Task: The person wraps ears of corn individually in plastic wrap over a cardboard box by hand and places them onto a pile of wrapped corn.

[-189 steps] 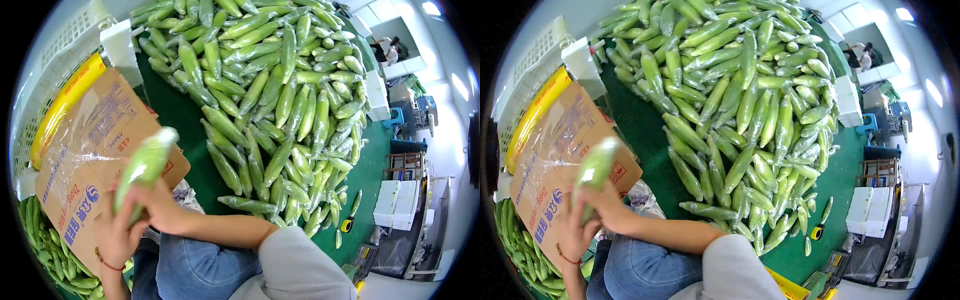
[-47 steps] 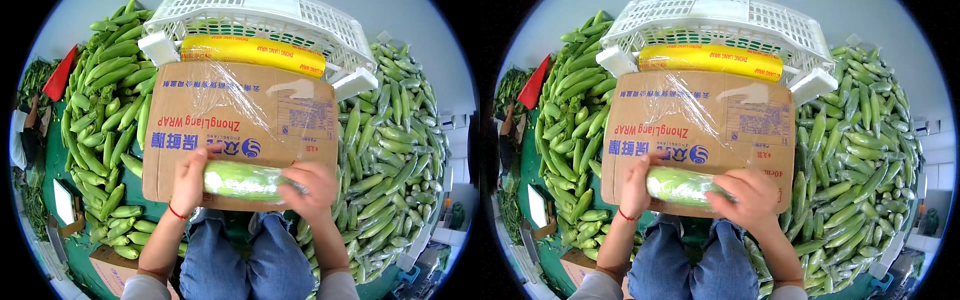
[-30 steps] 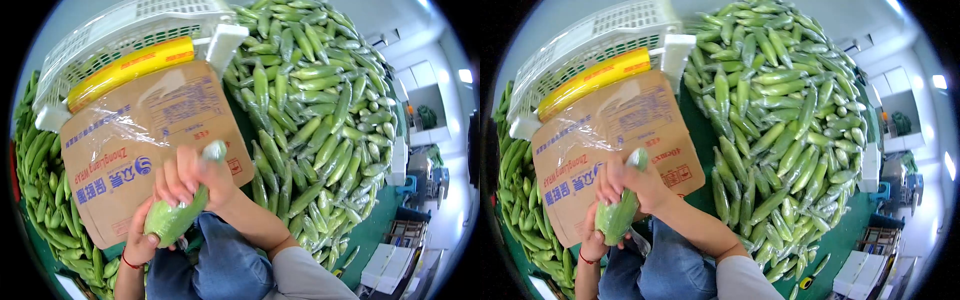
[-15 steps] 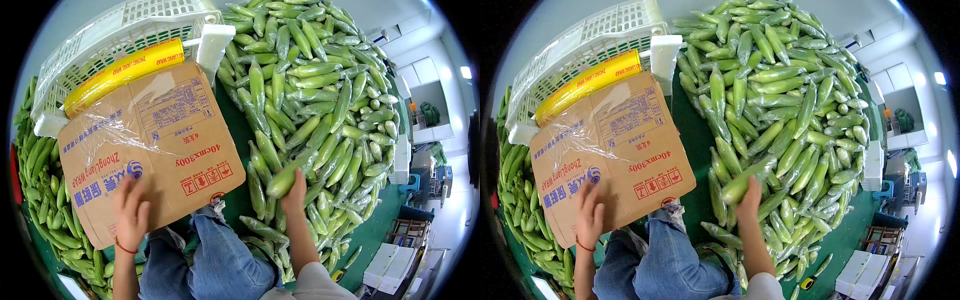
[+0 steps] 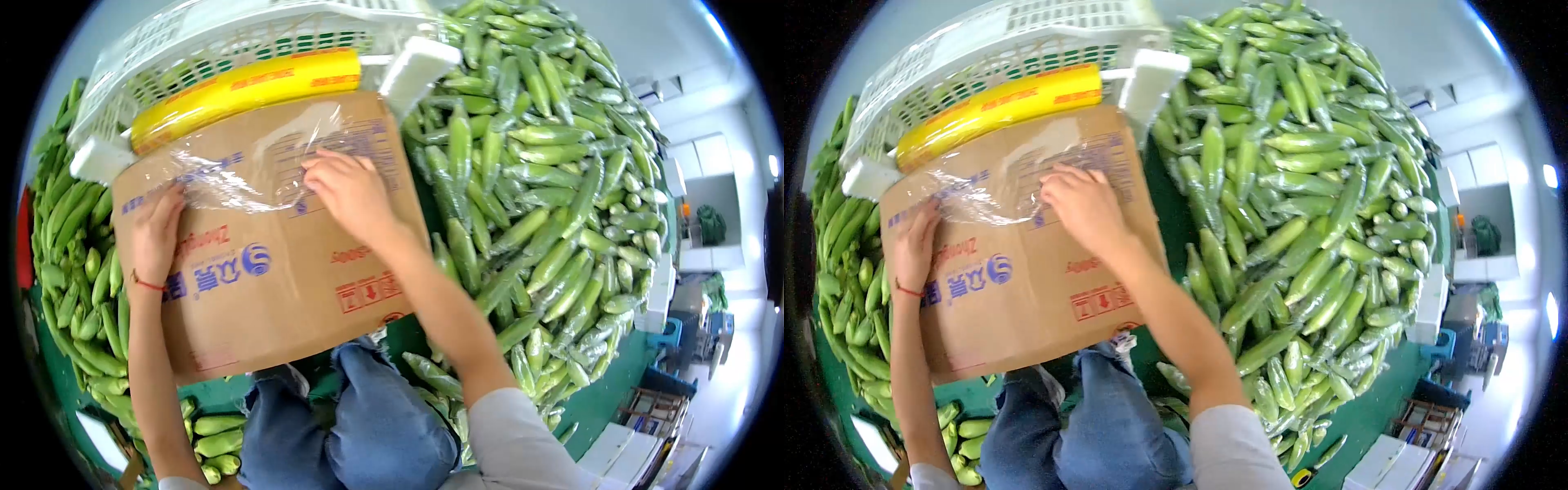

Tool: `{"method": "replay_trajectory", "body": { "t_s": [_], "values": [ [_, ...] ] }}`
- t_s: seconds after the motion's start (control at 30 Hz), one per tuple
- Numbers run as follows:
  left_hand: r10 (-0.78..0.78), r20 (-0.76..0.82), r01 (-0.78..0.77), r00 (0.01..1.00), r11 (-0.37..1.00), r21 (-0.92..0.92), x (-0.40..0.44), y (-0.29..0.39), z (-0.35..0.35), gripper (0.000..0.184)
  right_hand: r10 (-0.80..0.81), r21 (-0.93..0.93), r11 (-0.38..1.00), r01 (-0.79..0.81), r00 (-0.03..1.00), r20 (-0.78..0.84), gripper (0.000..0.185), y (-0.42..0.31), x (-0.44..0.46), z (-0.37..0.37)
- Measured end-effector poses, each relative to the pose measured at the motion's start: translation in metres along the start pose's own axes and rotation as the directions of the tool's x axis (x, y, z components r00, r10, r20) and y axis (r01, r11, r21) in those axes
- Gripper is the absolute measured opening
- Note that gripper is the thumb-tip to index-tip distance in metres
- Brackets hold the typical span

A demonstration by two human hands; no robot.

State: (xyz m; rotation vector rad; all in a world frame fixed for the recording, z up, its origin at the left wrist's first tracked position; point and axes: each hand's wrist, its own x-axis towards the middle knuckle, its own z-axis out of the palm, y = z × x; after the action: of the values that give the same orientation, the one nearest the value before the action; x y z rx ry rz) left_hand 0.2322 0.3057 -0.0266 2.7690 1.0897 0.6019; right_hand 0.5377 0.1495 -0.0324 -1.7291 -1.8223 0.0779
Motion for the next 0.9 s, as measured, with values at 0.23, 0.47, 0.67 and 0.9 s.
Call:
{"method": "replay_trajectory", "body": {
  "t_s": [0.23, 0.47, 0.67, 0.9],
  "values": [
    [0.202, -0.153, -0.19, 0.967, 0.978, 0.086, -0.106, 0.018, -0.069, 0.012, 0.409, 0.323, 0.817, -0.477, 0.875, 0.257, 0.011, -0.026, -0.062, -0.056],
    [-0.179, -0.141, 0.151, 0.974, 0.97, -0.19, -0.307, 0.065, -0.044, 0.039, 0.399, 0.383, 0.723, -0.575, 0.8, 0.447, 0.007, -0.08, -0.149, -0.064],
    [-0.974, -0.14, 0.973, -0.176, -0.15, -0.177, -0.482, 0.035, 0.096, 0.08, 0.46, 0.463, 0.583, -0.668, 0.74, 0.49, 0.009, -0.063, -0.147, -0.062],
    [-0.853, 0.475, 0.802, 0.218, 0.434, 0.41, -0.437, 0.055, -0.019, 0.084, 0.455, 0.469, 0.605, -0.643, 0.763, 0.46, 0.014, -0.055, -0.159, -0.059]
  ]
}}
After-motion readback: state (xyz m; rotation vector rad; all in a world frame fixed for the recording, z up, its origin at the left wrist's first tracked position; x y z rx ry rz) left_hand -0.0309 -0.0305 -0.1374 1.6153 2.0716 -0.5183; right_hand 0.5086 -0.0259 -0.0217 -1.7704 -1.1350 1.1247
